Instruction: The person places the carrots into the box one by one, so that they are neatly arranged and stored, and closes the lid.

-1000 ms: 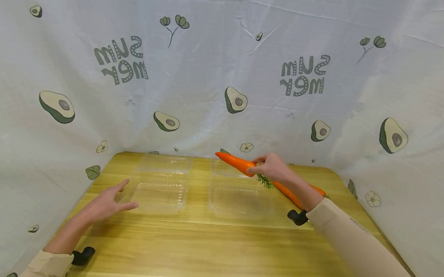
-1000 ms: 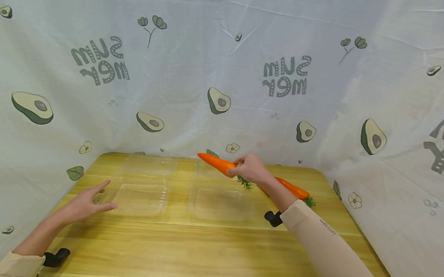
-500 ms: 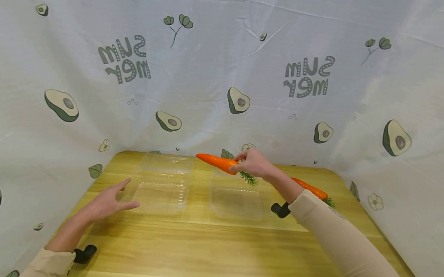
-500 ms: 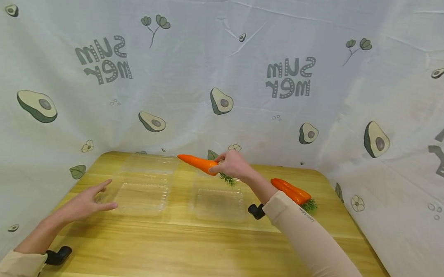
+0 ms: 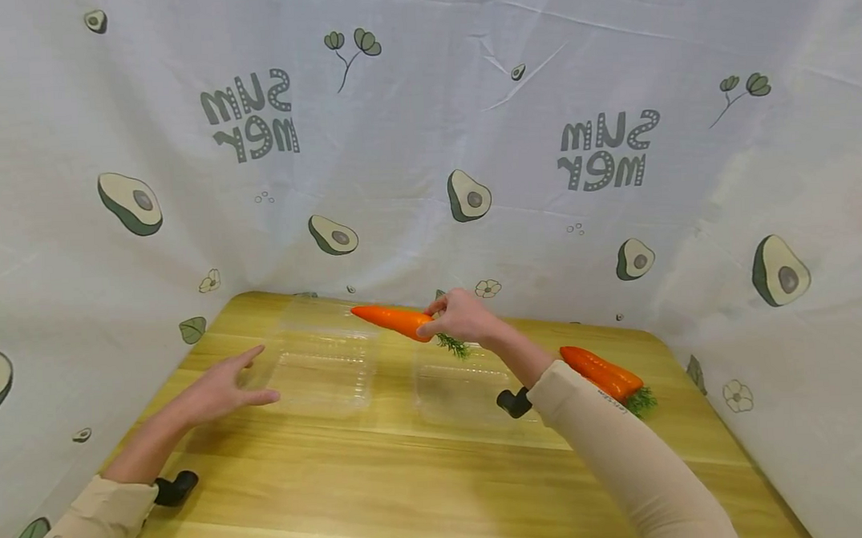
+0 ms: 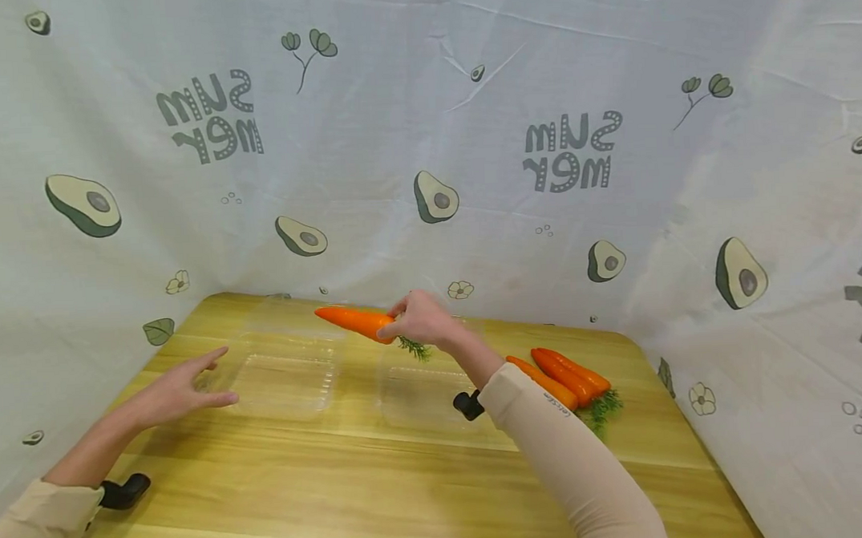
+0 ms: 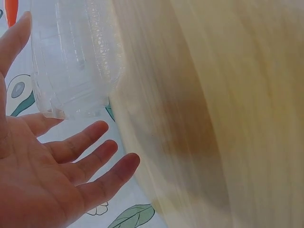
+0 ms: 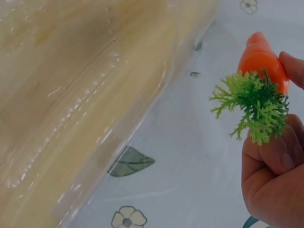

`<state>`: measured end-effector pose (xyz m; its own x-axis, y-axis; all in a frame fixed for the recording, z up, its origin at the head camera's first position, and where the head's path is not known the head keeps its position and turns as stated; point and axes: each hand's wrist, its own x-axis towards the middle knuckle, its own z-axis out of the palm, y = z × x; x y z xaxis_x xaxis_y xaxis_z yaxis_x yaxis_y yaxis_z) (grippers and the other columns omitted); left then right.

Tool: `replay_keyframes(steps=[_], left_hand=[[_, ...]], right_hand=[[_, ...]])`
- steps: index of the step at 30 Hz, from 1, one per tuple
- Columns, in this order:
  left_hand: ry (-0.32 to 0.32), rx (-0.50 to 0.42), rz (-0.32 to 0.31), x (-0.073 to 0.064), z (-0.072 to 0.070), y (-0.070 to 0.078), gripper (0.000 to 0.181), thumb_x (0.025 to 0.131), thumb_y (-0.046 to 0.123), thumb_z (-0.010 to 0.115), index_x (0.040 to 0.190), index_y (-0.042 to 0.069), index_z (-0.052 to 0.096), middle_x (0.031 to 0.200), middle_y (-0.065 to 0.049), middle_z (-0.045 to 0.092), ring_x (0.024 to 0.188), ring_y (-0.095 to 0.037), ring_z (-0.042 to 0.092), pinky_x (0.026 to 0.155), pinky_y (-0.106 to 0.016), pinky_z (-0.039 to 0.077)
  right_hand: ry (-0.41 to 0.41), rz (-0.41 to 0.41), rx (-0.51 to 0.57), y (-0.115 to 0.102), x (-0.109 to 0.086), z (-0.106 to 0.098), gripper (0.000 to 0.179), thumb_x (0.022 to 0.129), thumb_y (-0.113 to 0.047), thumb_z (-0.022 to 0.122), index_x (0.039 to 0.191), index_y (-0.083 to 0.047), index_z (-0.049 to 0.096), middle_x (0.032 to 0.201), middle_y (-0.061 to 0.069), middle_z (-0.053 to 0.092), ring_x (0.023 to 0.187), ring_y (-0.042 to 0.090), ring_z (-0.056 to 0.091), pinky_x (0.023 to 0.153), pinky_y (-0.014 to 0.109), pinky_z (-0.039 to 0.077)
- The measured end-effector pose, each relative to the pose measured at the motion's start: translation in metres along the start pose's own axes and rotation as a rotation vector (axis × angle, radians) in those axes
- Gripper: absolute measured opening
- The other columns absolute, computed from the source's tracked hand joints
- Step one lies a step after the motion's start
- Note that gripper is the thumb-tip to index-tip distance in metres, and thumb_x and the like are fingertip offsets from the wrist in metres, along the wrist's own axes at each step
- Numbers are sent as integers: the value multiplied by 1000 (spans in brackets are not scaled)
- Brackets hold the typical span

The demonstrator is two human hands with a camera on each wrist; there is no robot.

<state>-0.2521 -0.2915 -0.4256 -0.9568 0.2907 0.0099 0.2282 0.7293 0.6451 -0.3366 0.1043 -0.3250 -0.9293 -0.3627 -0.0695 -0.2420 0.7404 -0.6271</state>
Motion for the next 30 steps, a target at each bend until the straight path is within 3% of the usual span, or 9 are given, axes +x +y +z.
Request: replay_keyframes(steps=[10,19,27,30], left_hand=[[-14,-13,-6,-2,0,1,100,92,45,72,157,-8,18,150,-43,32,135,-60,36,99,-68,42],[-4,-9,-23,0,-1,2,101,91,46,73,158,-6,18,150,-42,33,136,-59,37,102,-69,41],[-14,-12,-20,-1,0,3,100,91,46,72,158,-5,18,148,-43,34,134,-60,39,99,-68,43],[-18,-25,-30,-2,0,3,100,91,45,73,158,-5,17,149,-43,33,134,-60,38,99,-68,43]], right_hand=[[-53,-29,-14,-16,20,24,43,81,-27,83,118,-5,75,124,10,69,98,22,60,81,31,49],[-87,-103,1,-30,39,44,39,80,-23,83,113,-3,76,117,10,73,94,21,61,79,30,50],[-120,-121,-46,-43,50,59,38,82,-25,83,114,-5,76,117,8,73,99,20,63,84,31,52],[-141,-135,-38,-47,54,66,36,82,-23,83,112,-3,76,116,8,74,94,19,62,79,28,50]])
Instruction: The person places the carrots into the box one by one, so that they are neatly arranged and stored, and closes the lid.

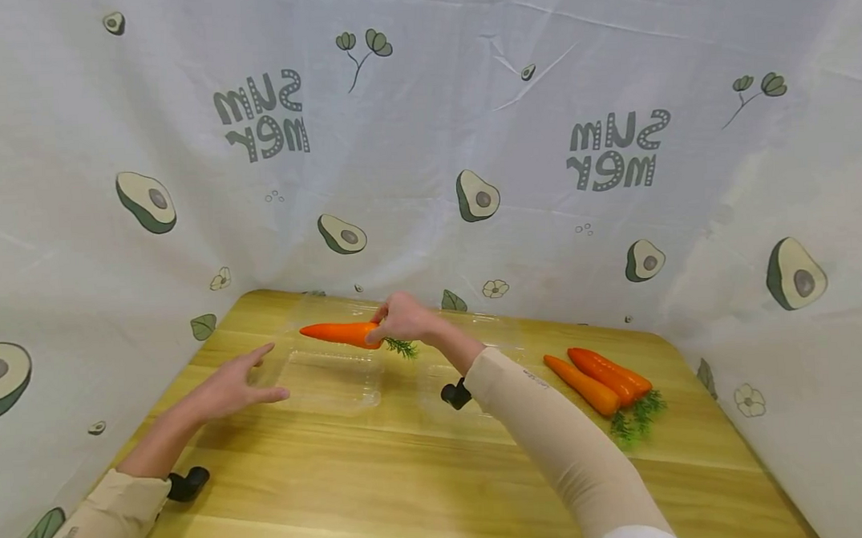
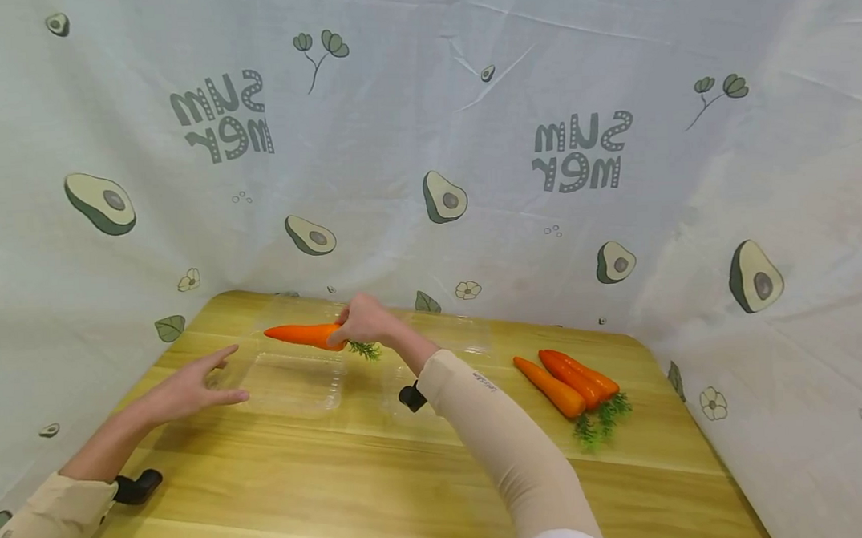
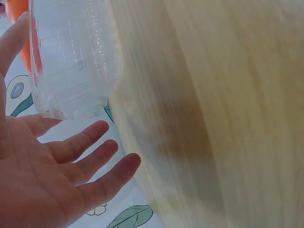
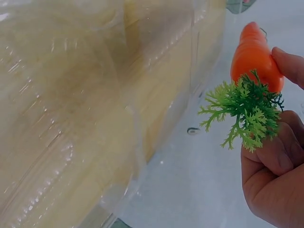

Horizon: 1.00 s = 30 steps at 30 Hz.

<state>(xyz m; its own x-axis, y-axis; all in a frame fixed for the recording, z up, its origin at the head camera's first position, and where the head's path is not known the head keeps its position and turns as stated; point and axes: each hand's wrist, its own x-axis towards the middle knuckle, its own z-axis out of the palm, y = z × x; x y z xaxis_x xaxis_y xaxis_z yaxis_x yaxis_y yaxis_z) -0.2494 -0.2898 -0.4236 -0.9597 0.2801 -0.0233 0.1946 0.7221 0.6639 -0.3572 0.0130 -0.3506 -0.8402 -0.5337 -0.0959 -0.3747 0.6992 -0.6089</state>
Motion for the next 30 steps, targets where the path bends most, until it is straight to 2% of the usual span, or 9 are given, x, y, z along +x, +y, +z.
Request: replay_keyframes(steps=[4,9,15,19,24,30], left_hand=[[-3,-9,-10,0,1,-1,101,91,46,72,159,-4,16,150,-43,32,135,-60,38,100,-68,43],[5,7,-8,3,0,-4,101,91,47,72,159,-3,17,149,-43,34,134,-60,39,100,-69,42],[3,-1,-7,3,-1,-4,100,91,47,72,159,-3,17,149,-43,34,134,-60,39,100,-69,42],[-1,-3,-12,4,-3,-3,100,91,47,72,159,-2,17,149,-43,33,134,-60,39,100,-69,41],[-1,-10,-12,4,-2,-3,100,92,46,72,160,-2,17,150,-43,33,135,-60,38,101,-70,40],[-10,-16,-17,6,-1,-5,100,91,47,72,160,-1,17,150,-42,33,136,-60,37,101,-69,40]], right_hand=[[-16,-9,10,-2,8,7,32,82,-21,83,109,-3,77,109,8,76,85,18,60,73,25,46],[-21,-12,-5,-5,18,14,32,82,-19,82,110,-2,77,108,9,76,88,18,63,75,27,49],[-33,-19,-90,-9,29,24,35,83,-22,82,112,-3,77,114,9,75,89,17,64,75,25,50],[-38,-17,-151,-11,36,28,34,82,-24,83,111,-5,78,110,7,77,78,14,61,68,23,46],[-48,-6,-205,-12,43,36,32,83,-26,83,109,-7,79,96,4,78,63,10,49,59,22,40],[-48,3,-257,-12,47,43,30,82,-24,84,106,-6,80,96,4,78,68,11,55,61,21,42]])
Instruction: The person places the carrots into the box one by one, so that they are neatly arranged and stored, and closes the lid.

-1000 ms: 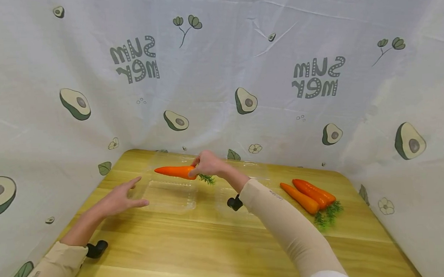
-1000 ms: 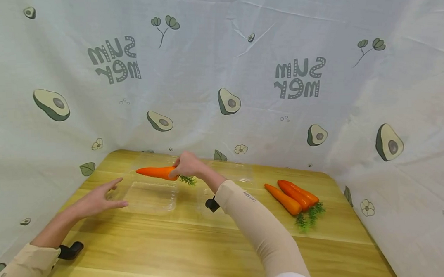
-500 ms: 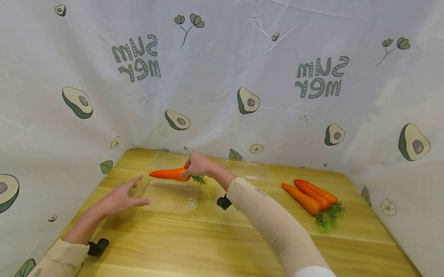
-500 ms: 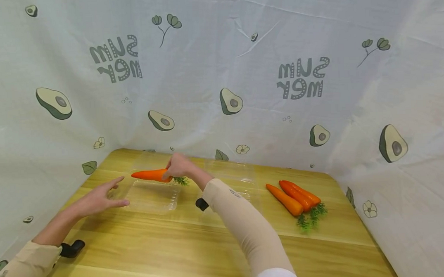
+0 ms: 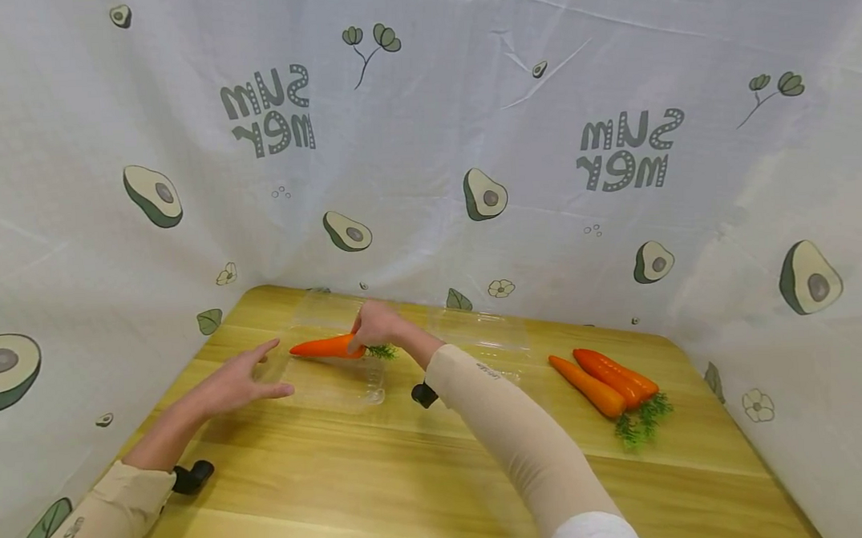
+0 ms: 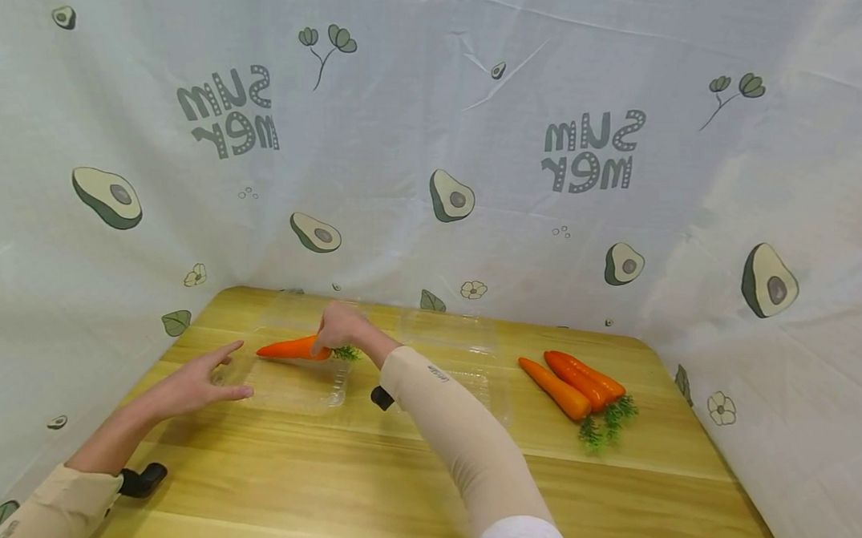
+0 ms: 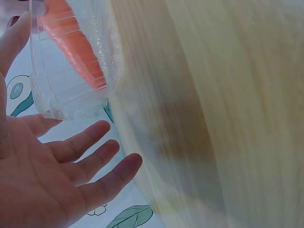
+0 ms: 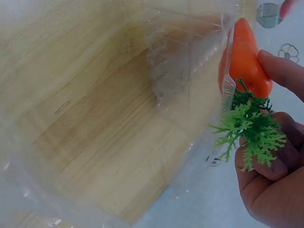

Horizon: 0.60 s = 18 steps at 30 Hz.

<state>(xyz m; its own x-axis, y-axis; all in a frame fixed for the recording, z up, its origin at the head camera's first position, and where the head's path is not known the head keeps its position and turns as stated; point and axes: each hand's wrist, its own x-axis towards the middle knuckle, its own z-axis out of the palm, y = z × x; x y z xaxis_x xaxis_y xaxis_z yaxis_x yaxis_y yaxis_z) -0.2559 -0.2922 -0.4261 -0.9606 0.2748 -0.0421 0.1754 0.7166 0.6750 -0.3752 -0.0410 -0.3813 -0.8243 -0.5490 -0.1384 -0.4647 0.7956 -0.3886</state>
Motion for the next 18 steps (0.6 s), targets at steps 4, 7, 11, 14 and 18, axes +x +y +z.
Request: replay_keyframes(steps=[4,7,11,14,18], left_hand=[[-2,2,-1,-1,0,1,100,91,46,73,159,-2,18,150,-42,33,136,-60,37,101,-69,40],[-1,4,3,-1,0,2,99,91,45,73,159,-2,18,149,-43,33,135,-60,37,101,-70,40],[0,4,3,-1,0,2,100,91,46,73,159,-3,18,149,-43,33,135,-60,37,101,-70,40],[-1,1,-2,0,0,1,100,91,46,73,159,-3,18,150,-43,33,136,-60,36,102,-70,40],[0,2,-9,0,0,-1,100,92,46,72,160,-2,17,150,-42,32,136,-60,36,102,-69,39]], right_hand=[[-20,21,-52,0,1,2,15,82,-23,83,88,-10,80,75,-4,69,59,10,45,56,22,38],[-54,35,-111,-1,4,5,28,82,-20,81,61,-14,63,55,-6,40,51,10,25,50,24,26],[-95,47,-204,-2,8,8,50,82,-19,79,48,-18,41,52,-4,21,51,11,12,48,27,16],[-111,62,-250,-3,9,10,48,82,-22,80,48,-19,46,49,-6,28,49,10,20,45,26,22],[-121,79,-274,-4,8,11,36,83,-25,81,55,-19,58,53,-7,42,52,10,33,47,27,30]])
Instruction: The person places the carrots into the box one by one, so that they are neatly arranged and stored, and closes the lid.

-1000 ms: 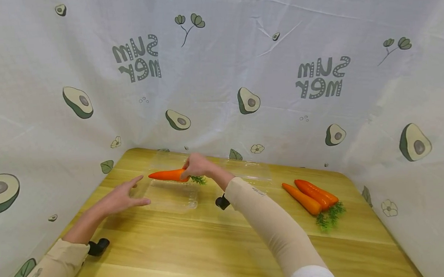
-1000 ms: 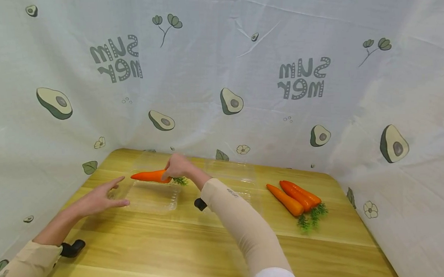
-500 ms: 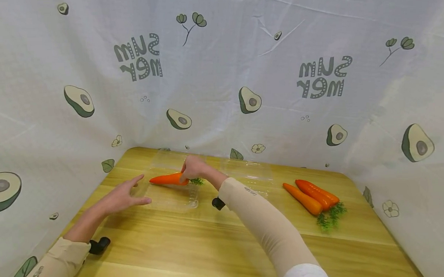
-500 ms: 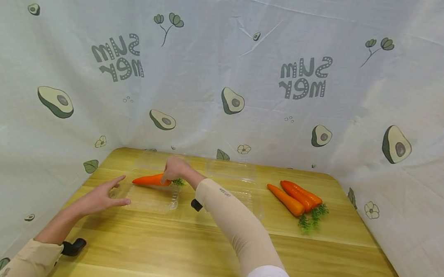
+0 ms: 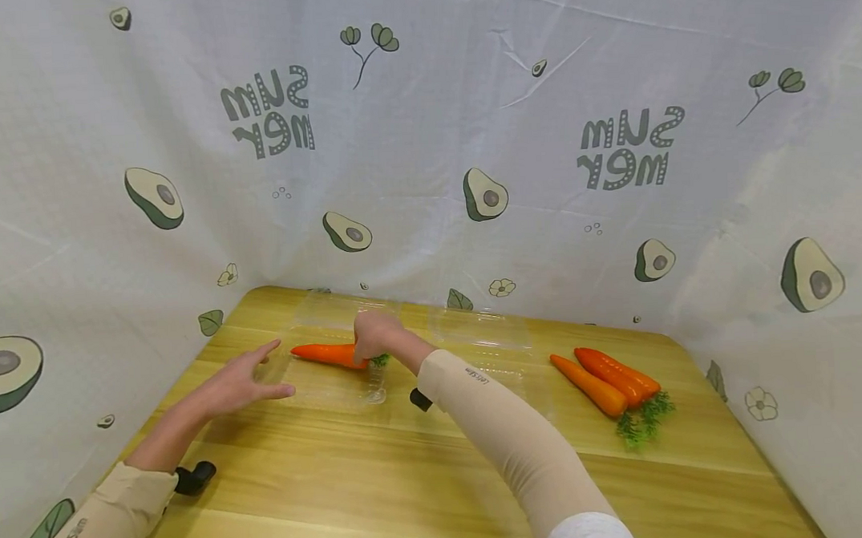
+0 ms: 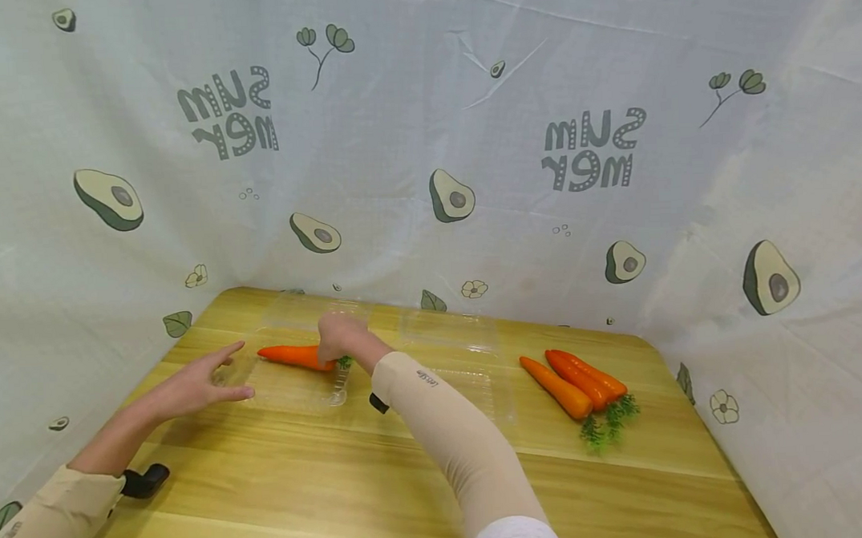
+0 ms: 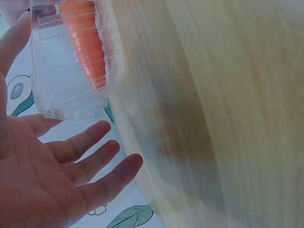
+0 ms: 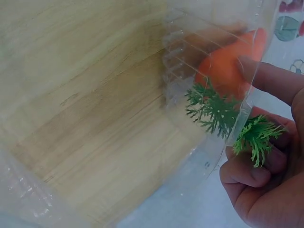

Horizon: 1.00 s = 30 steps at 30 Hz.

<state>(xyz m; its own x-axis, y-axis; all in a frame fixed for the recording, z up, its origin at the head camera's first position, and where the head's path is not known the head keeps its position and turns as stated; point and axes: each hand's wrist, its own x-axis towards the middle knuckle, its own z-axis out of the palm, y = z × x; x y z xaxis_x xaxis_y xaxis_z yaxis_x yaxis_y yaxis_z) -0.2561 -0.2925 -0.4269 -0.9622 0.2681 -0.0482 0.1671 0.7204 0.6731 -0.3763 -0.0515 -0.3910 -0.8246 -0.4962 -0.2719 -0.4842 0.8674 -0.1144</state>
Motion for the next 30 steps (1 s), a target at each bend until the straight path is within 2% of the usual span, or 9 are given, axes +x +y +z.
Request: replay_keyframes(steps=[8,16,17,20,22,23,24,26,30], left_hand=[[-2,1,3,-2,1,4,100,91,46,72,159,-2,17,150,-43,33,136,-59,37,101,-68,41],[5,10,4,-4,1,7,100,91,46,73,159,-2,17,149,-42,34,135,-59,37,100,-68,42],[6,10,4,-5,1,7,100,91,46,73,159,-2,17,149,-42,34,135,-59,37,100,-68,41],[11,16,5,-5,2,6,100,91,46,73,159,-2,18,149,-42,34,136,-59,37,101,-69,41],[16,18,6,-5,2,5,100,91,46,72,159,-3,18,149,-42,34,136,-58,37,101,-68,41],[17,18,8,-6,3,5,100,91,46,73,159,-3,18,149,-42,35,136,-58,37,101,-68,41],[17,18,7,-6,3,5,100,91,46,73,159,-3,18,149,-42,35,136,-58,37,101,-68,41],[17,19,9,-7,3,6,99,91,46,72,159,-3,18,149,-42,35,136,-58,37,101,-68,41],[17,22,10,-8,4,6,99,91,46,72,159,-3,19,149,-42,35,135,-59,38,101,-68,41]], right_hand=[[-18,2,16,-2,-5,-3,27,84,-24,80,62,-16,66,57,-5,50,54,11,38,48,27,33],[-30,-5,50,-3,-11,-9,54,86,-23,78,51,-19,38,54,-4,19,51,11,12,48,27,16],[-24,-4,51,-3,-12,-9,52,86,-24,78,52,-18,40,55,-4,20,52,11,12,48,27,17],[12,-4,68,-3,-19,-12,29,85,-25,80,63,-15,63,62,-4,49,54,10,28,50,25,28],[47,-9,68,-2,-24,-15,15,85,-27,80,84,-13,76,83,-2,68,63,10,45,55,25,40],[69,-14,66,-2,-28,-17,20,85,-28,81,97,-12,78,99,-1,73,72,10,54,61,25,46],[87,-22,75,-1,-32,-19,27,85,-28,81,106,-12,78,112,1,74,82,12,61,68,27,51],[110,-35,87,2,-36,-22,34,85,-29,80,113,-10,77,117,2,74,96,16,67,77,29,55],[132,-62,171,12,-46,-26,42,86,-27,80,121,-7,73,126,5,71,114,24,66,92,34,55]])
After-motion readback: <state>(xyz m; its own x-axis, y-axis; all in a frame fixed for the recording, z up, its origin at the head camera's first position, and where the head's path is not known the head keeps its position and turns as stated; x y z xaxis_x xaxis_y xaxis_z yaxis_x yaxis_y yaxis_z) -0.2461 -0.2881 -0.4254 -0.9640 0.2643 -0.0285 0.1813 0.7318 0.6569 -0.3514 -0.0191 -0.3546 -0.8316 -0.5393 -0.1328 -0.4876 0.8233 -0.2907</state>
